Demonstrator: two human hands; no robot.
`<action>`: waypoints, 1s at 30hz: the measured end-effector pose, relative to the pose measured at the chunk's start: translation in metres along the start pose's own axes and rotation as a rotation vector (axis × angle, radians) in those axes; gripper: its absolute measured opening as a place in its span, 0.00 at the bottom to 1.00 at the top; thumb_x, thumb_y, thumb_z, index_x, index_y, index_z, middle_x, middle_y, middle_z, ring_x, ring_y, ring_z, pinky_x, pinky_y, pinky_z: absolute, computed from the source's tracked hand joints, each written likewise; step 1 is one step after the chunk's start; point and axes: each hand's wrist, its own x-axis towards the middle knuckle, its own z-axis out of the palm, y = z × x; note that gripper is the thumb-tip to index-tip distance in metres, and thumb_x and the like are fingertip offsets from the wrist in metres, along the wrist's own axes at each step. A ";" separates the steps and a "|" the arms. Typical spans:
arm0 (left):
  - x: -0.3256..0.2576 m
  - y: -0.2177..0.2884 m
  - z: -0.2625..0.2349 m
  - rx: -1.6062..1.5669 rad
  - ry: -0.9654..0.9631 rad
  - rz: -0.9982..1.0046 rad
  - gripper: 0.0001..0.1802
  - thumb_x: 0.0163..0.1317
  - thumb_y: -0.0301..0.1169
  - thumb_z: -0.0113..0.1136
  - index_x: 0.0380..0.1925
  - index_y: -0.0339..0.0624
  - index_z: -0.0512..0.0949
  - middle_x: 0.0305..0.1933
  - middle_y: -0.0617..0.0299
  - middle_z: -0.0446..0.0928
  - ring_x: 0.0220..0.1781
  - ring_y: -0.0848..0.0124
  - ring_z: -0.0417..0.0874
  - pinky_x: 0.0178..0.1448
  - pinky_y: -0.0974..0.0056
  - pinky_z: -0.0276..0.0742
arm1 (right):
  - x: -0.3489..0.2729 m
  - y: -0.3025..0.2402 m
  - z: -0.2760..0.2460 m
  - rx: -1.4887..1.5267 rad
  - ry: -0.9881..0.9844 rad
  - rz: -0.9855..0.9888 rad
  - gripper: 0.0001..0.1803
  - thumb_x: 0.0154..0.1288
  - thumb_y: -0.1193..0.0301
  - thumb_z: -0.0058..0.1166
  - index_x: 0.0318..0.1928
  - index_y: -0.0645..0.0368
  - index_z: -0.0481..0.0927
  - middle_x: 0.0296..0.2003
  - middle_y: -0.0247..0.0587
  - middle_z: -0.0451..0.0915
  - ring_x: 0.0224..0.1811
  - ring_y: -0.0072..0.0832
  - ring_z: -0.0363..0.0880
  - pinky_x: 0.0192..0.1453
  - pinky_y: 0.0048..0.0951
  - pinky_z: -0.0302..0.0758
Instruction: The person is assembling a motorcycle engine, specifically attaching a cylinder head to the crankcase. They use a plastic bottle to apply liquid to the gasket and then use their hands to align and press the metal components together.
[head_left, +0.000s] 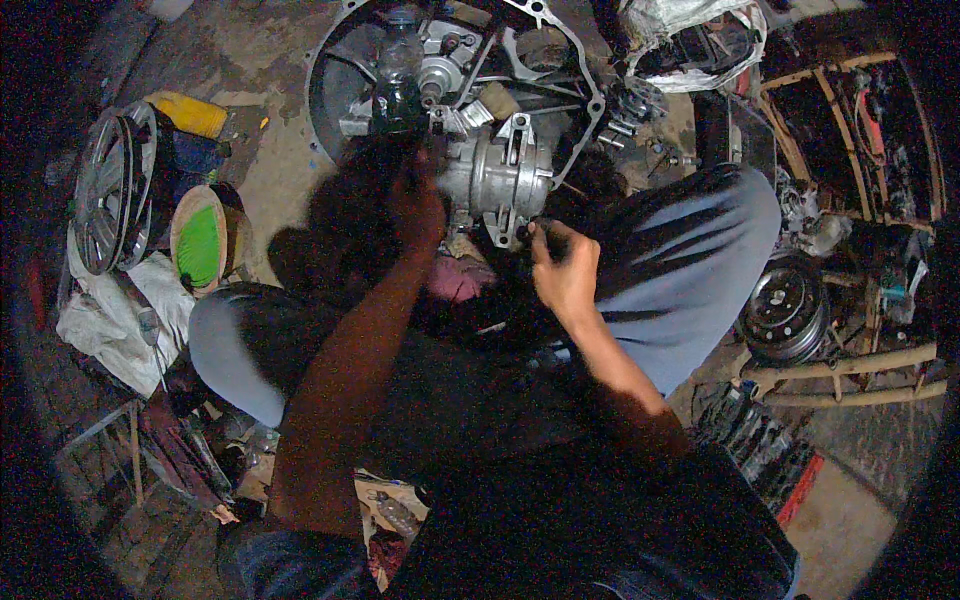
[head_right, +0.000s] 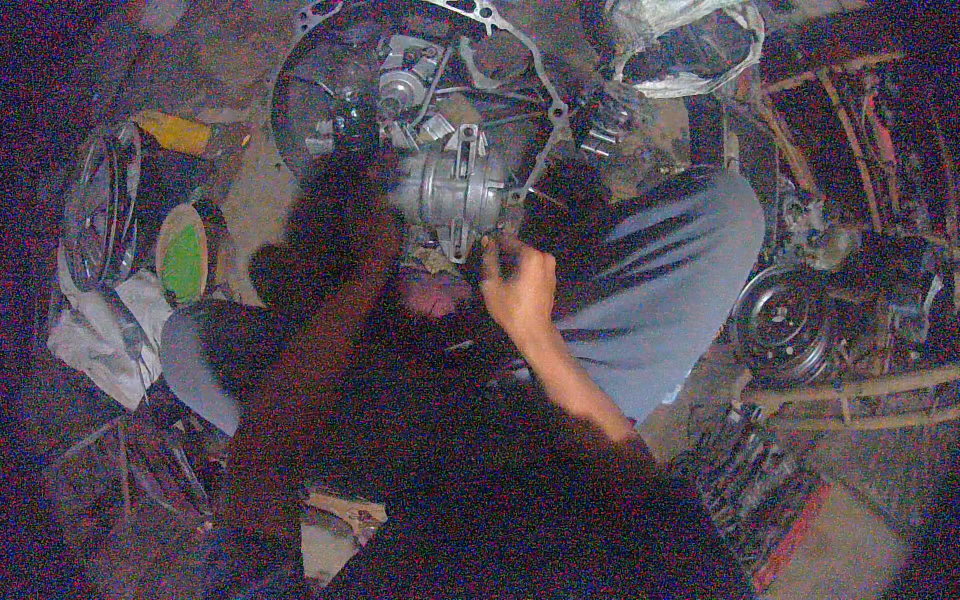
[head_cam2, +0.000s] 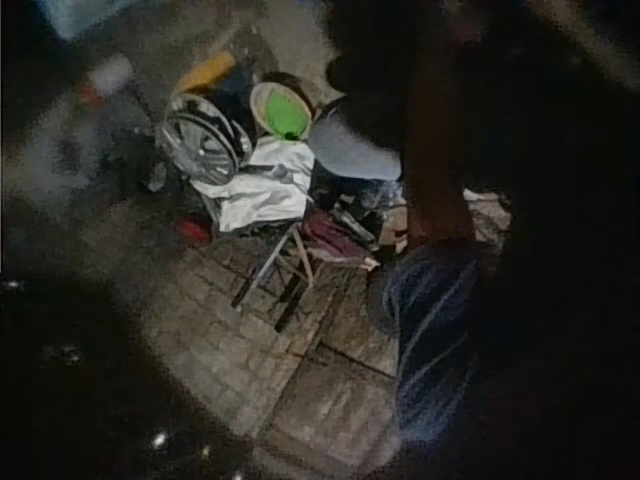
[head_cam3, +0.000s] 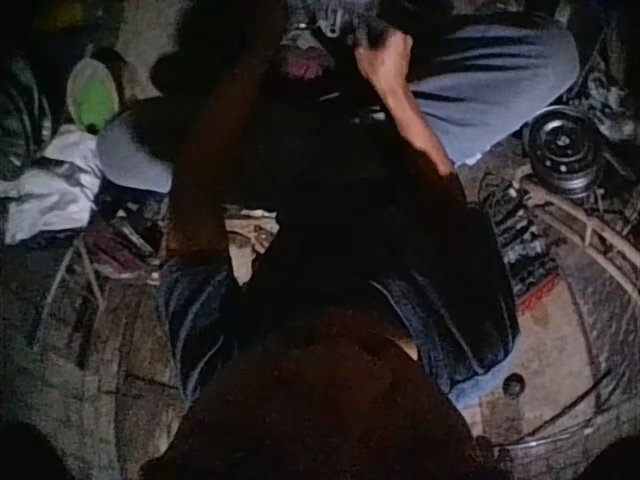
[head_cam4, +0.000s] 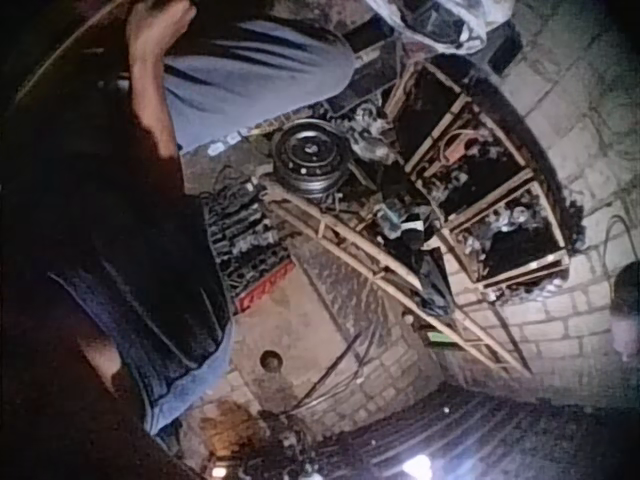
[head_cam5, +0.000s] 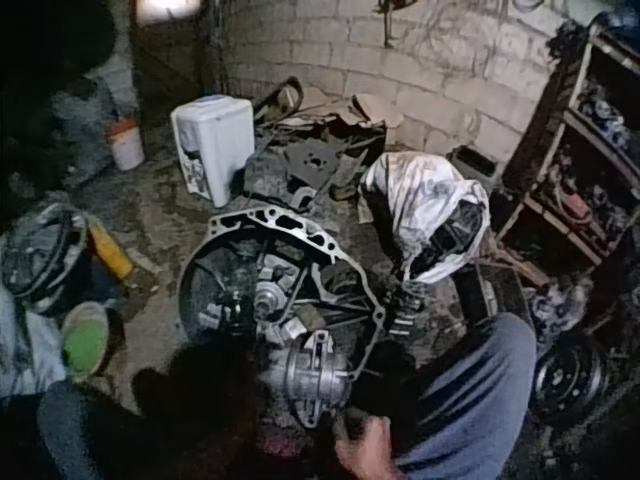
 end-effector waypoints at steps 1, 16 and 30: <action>0.001 -0.001 -0.001 0.031 0.021 0.011 0.36 0.73 0.61 0.51 0.56 0.35 0.82 0.55 0.46 0.84 0.57 0.52 0.82 0.65 0.52 0.72 | -0.003 0.001 0.002 -0.026 -0.025 0.034 0.11 0.67 0.72 0.61 0.39 0.71 0.85 0.32 0.61 0.85 0.35 0.50 0.88 0.41 0.37 0.79; 0.008 -0.008 -0.009 0.070 -0.082 0.016 0.35 0.74 0.59 0.50 0.56 0.35 0.82 0.55 0.47 0.84 0.58 0.54 0.82 0.66 0.52 0.72 | -0.011 0.029 0.010 -0.028 -0.038 0.028 0.08 0.64 0.77 0.59 0.40 0.69 0.87 0.35 0.55 0.88 0.38 0.38 0.89 0.47 0.33 0.79; -0.002 0.009 -0.003 0.128 0.023 -0.026 0.32 0.76 0.56 0.50 0.57 0.37 0.81 0.57 0.45 0.83 0.61 0.48 0.81 0.67 0.51 0.72 | 0.000 -0.009 -0.006 0.228 0.020 -0.013 0.07 0.67 0.76 0.62 0.39 0.69 0.81 0.32 0.47 0.85 0.35 0.26 0.82 0.46 0.31 0.77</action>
